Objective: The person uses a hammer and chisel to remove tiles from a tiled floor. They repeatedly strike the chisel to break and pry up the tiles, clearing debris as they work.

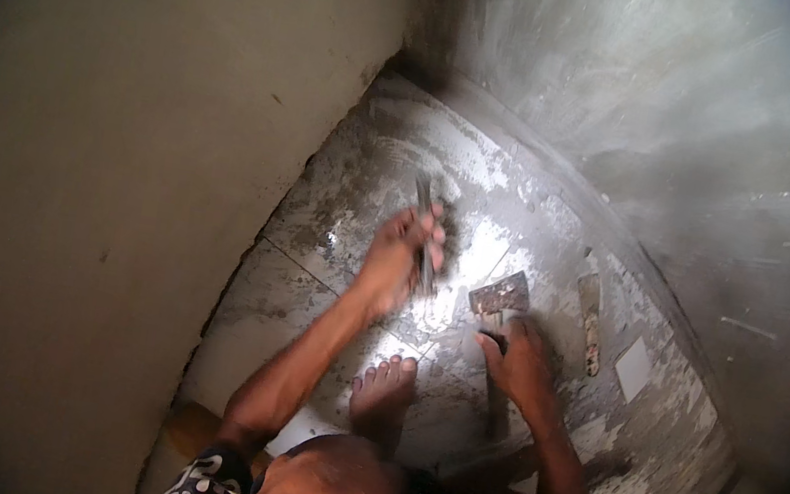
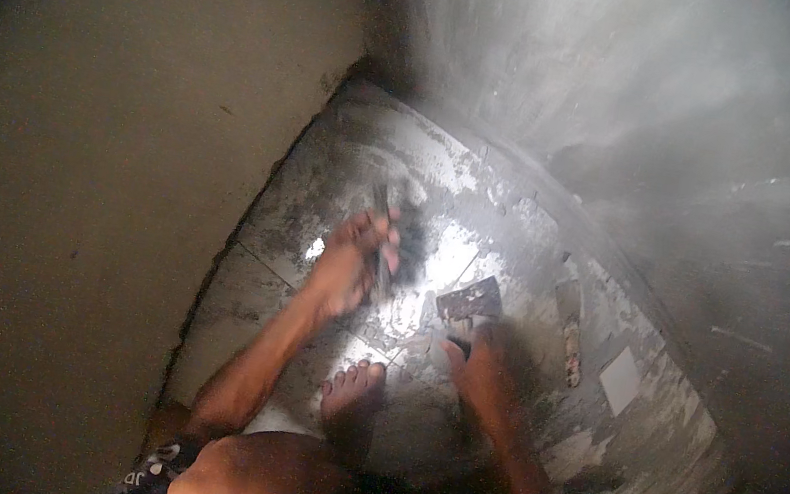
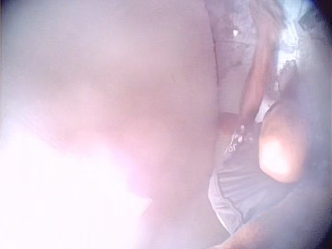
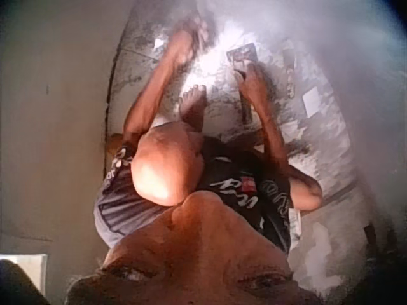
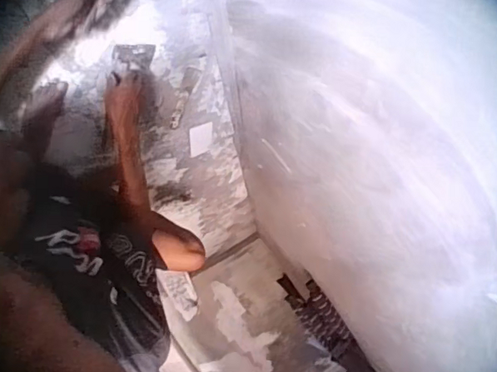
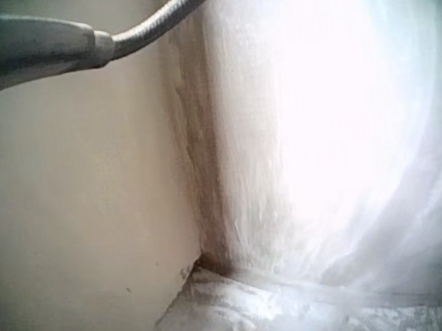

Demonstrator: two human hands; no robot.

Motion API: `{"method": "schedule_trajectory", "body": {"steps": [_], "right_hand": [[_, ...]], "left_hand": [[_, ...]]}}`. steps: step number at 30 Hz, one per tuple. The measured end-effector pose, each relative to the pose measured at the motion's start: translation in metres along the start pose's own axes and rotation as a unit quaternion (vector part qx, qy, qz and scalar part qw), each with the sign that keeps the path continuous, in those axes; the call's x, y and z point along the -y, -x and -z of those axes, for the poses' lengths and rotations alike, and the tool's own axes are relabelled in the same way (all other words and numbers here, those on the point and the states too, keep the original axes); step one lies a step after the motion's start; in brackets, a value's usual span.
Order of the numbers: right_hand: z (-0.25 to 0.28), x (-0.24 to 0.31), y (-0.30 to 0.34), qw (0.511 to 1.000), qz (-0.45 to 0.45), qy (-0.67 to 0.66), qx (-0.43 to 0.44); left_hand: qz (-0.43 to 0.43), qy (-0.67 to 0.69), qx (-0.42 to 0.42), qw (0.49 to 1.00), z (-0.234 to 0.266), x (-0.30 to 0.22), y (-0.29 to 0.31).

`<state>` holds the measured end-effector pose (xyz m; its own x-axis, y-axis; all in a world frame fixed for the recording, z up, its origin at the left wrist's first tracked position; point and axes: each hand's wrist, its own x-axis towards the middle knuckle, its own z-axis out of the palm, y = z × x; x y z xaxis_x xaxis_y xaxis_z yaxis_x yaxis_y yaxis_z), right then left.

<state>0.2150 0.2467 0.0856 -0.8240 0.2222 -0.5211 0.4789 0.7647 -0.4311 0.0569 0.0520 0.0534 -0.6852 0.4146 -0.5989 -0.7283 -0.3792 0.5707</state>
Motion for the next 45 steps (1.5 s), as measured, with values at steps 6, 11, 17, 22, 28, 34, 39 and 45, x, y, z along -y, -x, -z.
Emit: {"method": "schedule_trajectory", "body": {"steps": [6,11,17,22,28,34,39,45], "right_hand": [[-0.043,-0.046,0.005,0.999,-0.018,0.03,-0.022],[-0.043,-0.065,0.007,0.975,-0.026,-0.217,0.049],[0.006,0.012,0.005,0.864,-0.255,-0.395,0.18],[0.004,0.017,-0.007,0.976,0.116,-0.17,-0.066],[0.053,0.073,-0.031,0.988,0.086,-0.131,0.014],[0.055,0.089,-0.051,0.979,0.198,-0.01,-0.048],[0.038,0.084,-0.067,0.931,0.315,0.149,-0.106],[0.032,0.099,-0.095,0.859,0.406,0.283,-0.131]], "left_hand": [[-0.036,0.045,0.052,0.997,0.01,-0.084,-0.068],[-0.049,0.071,0.16,0.983,0.016,-0.102,-0.134],[-0.056,0.081,0.253,0.962,0.036,-0.11,-0.16],[-0.078,0.017,0.196,0.977,0.037,-0.103,-0.161],[-0.083,-0.007,0.197,0.977,0.036,-0.112,-0.155],[-0.084,-0.001,0.21,0.974,0.031,-0.116,-0.154],[-0.081,0.039,0.276,0.957,0.033,-0.12,-0.159],[0.0,0.128,0.375,0.918,0.039,-0.126,-0.172]]}}
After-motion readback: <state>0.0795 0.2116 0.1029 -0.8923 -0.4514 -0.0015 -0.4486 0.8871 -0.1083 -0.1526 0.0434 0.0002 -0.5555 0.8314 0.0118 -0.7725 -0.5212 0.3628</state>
